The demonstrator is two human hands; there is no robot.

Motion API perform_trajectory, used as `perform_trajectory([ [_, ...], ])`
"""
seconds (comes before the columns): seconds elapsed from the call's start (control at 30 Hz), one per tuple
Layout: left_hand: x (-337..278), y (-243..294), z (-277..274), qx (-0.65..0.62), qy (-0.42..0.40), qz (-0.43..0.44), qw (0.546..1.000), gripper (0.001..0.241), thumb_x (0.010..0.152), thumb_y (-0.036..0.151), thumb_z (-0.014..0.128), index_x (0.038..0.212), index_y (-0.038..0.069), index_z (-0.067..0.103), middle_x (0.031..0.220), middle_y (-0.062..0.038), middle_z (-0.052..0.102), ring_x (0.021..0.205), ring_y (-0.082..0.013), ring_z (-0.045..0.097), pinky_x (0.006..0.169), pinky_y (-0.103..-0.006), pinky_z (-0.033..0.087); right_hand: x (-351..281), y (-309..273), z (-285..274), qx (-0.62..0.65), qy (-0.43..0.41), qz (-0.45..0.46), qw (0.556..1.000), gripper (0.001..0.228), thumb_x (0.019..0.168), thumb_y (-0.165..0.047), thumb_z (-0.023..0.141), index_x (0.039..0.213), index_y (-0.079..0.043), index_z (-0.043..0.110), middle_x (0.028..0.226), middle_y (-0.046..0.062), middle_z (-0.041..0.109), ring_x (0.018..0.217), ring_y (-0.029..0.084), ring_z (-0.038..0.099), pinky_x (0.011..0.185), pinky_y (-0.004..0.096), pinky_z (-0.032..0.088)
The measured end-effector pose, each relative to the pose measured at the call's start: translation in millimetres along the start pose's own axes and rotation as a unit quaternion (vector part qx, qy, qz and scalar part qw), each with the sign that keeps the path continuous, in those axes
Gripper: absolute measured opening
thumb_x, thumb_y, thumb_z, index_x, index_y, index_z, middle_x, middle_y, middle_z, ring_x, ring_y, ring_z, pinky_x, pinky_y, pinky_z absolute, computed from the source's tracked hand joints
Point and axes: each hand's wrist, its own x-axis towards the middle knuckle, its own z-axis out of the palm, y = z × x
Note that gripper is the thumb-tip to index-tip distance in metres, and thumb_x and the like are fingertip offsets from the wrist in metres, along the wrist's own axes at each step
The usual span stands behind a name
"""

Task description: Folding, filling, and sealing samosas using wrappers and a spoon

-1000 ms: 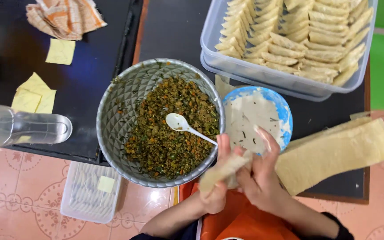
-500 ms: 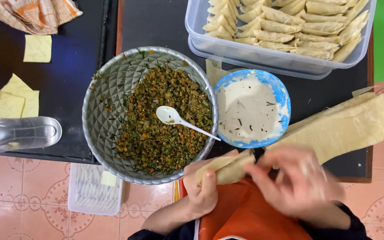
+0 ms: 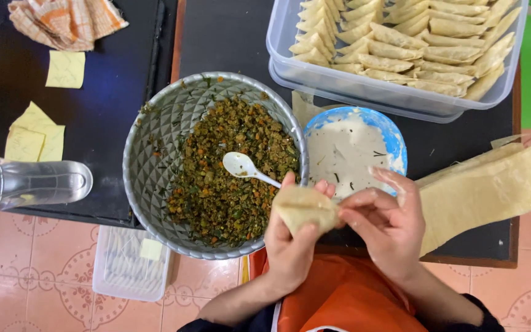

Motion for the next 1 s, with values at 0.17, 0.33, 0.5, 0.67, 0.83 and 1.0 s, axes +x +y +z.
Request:
perform_trajectory([
  [0.17, 16, 24, -2, -0.079, 0.089, -0.122, 0.985, 0.076, 0.097, 0.003, 0.063, 0.161, 0.004, 0.023, 0.148, -0.031, 0.051, 0.137, -0.0415, 0.052, 0.116, -0.0529, 0.043, 51, 40, -51, -0.538, -0.218, -0.126, 0.804, 0.062, 0.091, 0.003, 0.049, 0.148, -0.019, 0.047, 0.142, 0.019, 0.045, 0.128, 0.045, 0.038, 0.106, 0.052, 0.032],
  [0.33, 20, 27, -4, -0.094, 0.089, -0.193, 0.973, 0.073, 0.094, 0.003, 0.066, 0.158, 0.002, 0.031, 0.149, -0.031, 0.051, 0.132, -0.0425, 0.057, 0.111, -0.0524, 0.048, 58, 20, -55, -0.611, -0.212, -0.164, 0.745, 0.055, 0.064, 0.013, 0.054, 0.107, -0.013, 0.074, 0.163, 0.022, 0.037, 0.15, 0.058, 0.025, 0.117, 0.074, 0.026],
  [0.5, 19, 31, 3, -0.021, 0.013, -0.243, 0.97, 0.067, 0.094, 0.013, 0.071, 0.153, -0.002, 0.042, 0.152, -0.018, 0.054, 0.13, -0.0214, 0.058, 0.112, -0.037, 0.048, 32, 18, -32, -0.579, -0.123, -0.41, 0.694, 0.036, 0.111, -0.016, 0.054, 0.142, -0.033, 0.062, 0.152, 0.014, 0.045, 0.13, 0.047, 0.047, 0.106, 0.064, 0.049],
  [0.67, 17, 34, 5, -0.048, 0.027, -0.269, 0.962, 0.062, 0.095, 0.011, 0.07, 0.15, -0.002, 0.045, 0.133, -0.015, 0.062, 0.118, -0.0262, 0.063, 0.103, -0.0391, 0.054, 40, 10, -32, -0.547, -0.053, -0.383, 0.742, 0.024, 0.106, -0.011, 0.055, 0.125, -0.013, 0.069, 0.143, 0.024, 0.057, 0.14, 0.048, 0.039, 0.114, 0.061, 0.042],
  [0.83, 15, 28, -10, 0.11, -0.013, -0.24, 0.964, 0.059, 0.098, 0.02, 0.067, 0.15, 0.0, 0.049, 0.132, -0.011, 0.068, 0.118, -0.0165, 0.064, 0.103, -0.0323, 0.054, 19, -1, -20, -0.335, -0.063, -0.22, 0.914, 0.03, 0.1, -0.006, 0.063, 0.128, 0.003, 0.059, 0.117, 0.017, 0.073, 0.111, 0.034, 0.068, 0.103, 0.045, 0.05],
  [1.0, 19, 32, -8, 0.385, -0.089, -0.092, 0.914, 0.035, 0.1, 0.01, 0.062, 0.135, 0.006, 0.061, 0.138, -0.011, 0.068, 0.124, -0.0193, 0.066, 0.107, -0.0313, 0.051, 17, -5, -4, -0.052, -0.038, 0.003, 0.998, 0.047, 0.084, 0.006, 0.076, 0.126, 0.001, 0.055, 0.087, 0.017, 0.073, 0.085, 0.021, 0.074, 0.087, 0.03, 0.064],
])
